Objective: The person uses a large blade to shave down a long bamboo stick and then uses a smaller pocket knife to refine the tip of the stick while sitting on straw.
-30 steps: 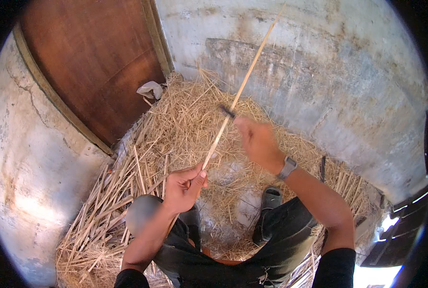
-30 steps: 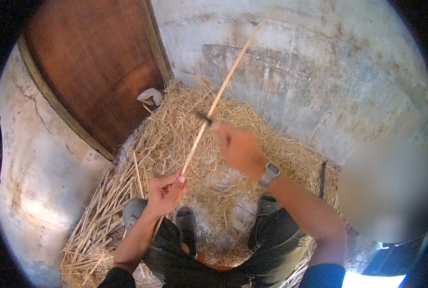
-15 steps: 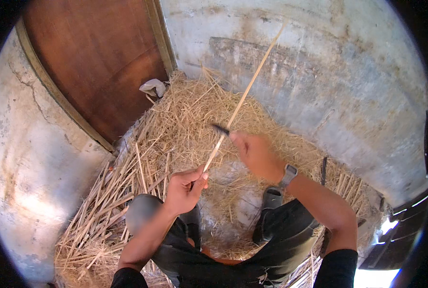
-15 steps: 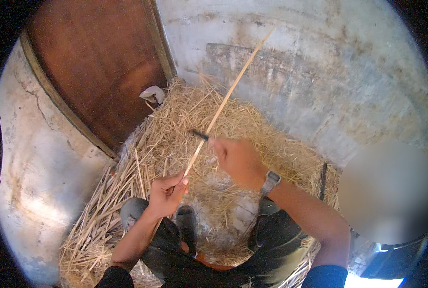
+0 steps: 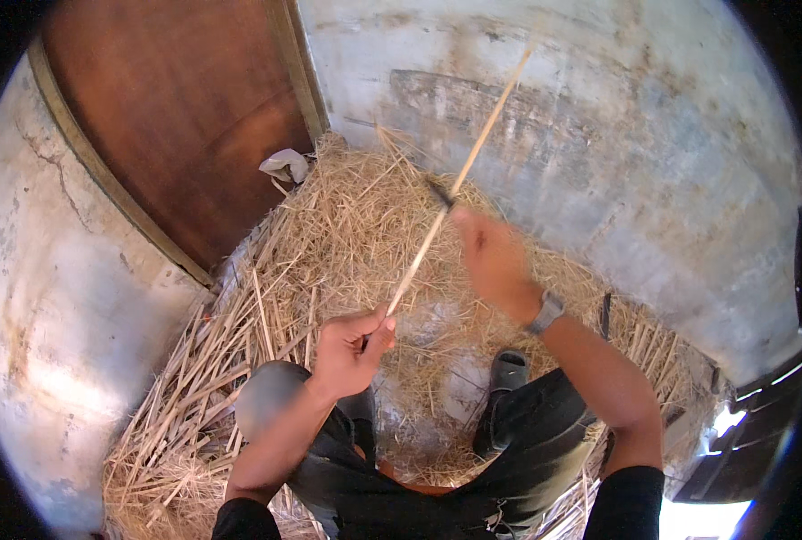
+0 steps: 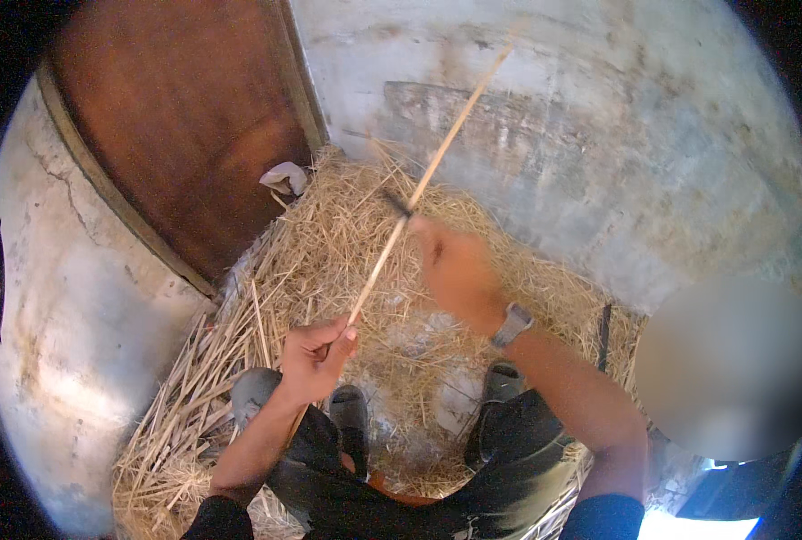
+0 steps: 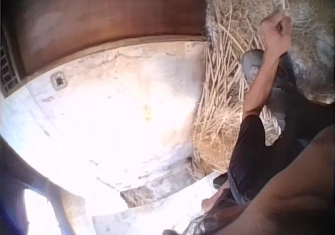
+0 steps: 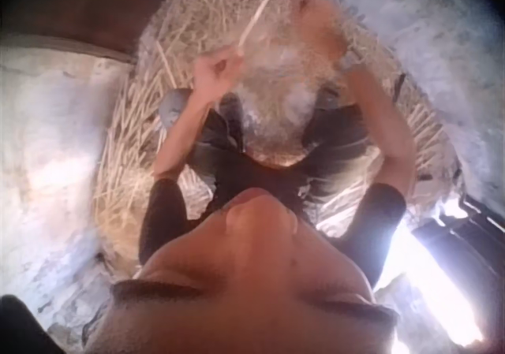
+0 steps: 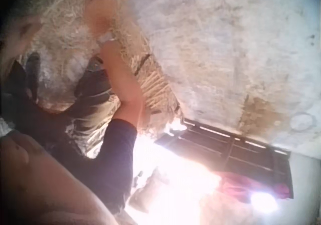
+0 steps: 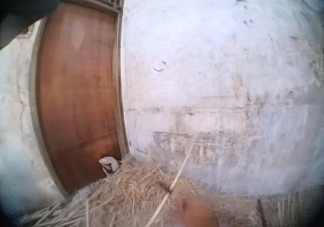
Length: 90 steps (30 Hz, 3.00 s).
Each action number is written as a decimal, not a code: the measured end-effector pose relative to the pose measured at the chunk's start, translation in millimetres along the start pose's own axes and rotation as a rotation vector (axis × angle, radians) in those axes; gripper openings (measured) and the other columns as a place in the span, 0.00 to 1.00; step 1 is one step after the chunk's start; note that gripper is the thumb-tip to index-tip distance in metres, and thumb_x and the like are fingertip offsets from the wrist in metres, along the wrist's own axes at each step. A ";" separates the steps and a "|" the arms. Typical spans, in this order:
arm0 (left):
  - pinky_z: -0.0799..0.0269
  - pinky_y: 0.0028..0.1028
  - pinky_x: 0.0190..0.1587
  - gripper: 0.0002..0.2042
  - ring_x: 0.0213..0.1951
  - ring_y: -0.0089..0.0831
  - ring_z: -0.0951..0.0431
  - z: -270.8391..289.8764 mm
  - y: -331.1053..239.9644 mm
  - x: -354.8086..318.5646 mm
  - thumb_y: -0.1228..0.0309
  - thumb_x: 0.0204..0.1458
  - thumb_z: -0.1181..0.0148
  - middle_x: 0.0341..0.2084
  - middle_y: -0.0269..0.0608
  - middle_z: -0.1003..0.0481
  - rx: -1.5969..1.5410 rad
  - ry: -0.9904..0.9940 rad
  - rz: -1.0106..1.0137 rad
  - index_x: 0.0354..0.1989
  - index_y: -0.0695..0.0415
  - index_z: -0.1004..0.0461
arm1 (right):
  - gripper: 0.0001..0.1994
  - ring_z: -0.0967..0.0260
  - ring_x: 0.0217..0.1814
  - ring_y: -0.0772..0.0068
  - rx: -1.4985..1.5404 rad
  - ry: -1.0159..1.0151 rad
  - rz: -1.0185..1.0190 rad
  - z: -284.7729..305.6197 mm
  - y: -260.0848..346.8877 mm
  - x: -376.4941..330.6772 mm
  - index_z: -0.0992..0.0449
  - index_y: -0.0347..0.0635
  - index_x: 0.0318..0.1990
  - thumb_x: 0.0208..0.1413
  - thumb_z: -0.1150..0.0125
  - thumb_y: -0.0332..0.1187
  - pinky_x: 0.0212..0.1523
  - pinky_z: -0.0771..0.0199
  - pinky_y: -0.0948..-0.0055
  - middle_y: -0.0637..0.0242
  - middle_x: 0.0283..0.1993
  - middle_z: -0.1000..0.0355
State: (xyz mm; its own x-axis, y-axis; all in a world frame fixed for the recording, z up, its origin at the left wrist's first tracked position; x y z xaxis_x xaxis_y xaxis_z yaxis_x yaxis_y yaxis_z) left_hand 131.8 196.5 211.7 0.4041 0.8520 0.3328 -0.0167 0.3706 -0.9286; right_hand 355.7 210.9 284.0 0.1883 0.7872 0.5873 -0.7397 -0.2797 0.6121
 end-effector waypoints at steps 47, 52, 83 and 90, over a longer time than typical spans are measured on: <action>0.38 0.17 0.21 0.15 0.23 0.10 0.31 -7.4 19.6 -2.4 0.76 0.60 0.38 0.26 0.36 0.21 -0.207 0.079 0.128 0.55 0.65 0.24 | 0.20 0.36 0.18 0.65 0.194 0.317 -0.017 -28.0 20.8 -31.3 0.27 0.37 0.26 0.59 0.35 0.45 0.22 0.36 0.64 0.57 0.18 0.34; 0.37 0.16 0.24 0.14 0.25 0.10 0.30 -8.1 24.5 -1.9 0.75 0.60 0.38 0.27 0.35 0.20 -0.140 0.096 0.155 0.54 0.66 0.23 | 0.16 0.31 0.19 0.54 0.127 0.305 0.023 -31.3 24.9 -33.5 0.27 0.38 0.26 0.56 0.34 0.42 0.23 0.33 0.58 0.53 0.20 0.31; 0.36 0.20 0.27 0.18 0.24 0.14 0.34 2.8 -4.1 4.0 0.75 0.55 0.34 0.23 0.35 0.23 0.132 0.077 -0.052 0.56 0.60 0.23 | 0.12 0.44 0.16 0.81 0.358 0.316 0.020 -35.1 36.8 -49.4 0.20 0.40 0.30 0.51 0.27 0.40 0.18 0.43 0.71 0.68 0.13 0.39; 0.37 0.24 0.23 0.17 0.19 0.21 0.34 -1.1 -16.8 5.7 0.74 0.53 0.32 0.20 0.42 0.26 0.336 0.049 -0.203 0.52 0.63 0.21 | 0.12 0.35 0.14 0.65 0.339 0.240 -0.011 -40.6 29.2 -51.3 0.26 0.36 0.25 0.52 0.33 0.34 0.18 0.38 0.66 0.57 0.14 0.34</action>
State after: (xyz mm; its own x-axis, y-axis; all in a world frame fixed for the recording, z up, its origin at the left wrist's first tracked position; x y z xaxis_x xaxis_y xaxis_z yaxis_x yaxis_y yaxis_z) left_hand 135.4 194.7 229.0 0.4729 0.7336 0.4880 -0.2276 0.6368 -0.7367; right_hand 298.2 184.7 250.2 0.0089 0.8858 0.4640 -0.4764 -0.4042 0.7808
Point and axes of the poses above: each hand's wrist, its own x-axis towards the middle knuckle, its own z-axis out of the back of the hand, y = z × x, the point moved 9 cm from there along x, towards the middle knuckle
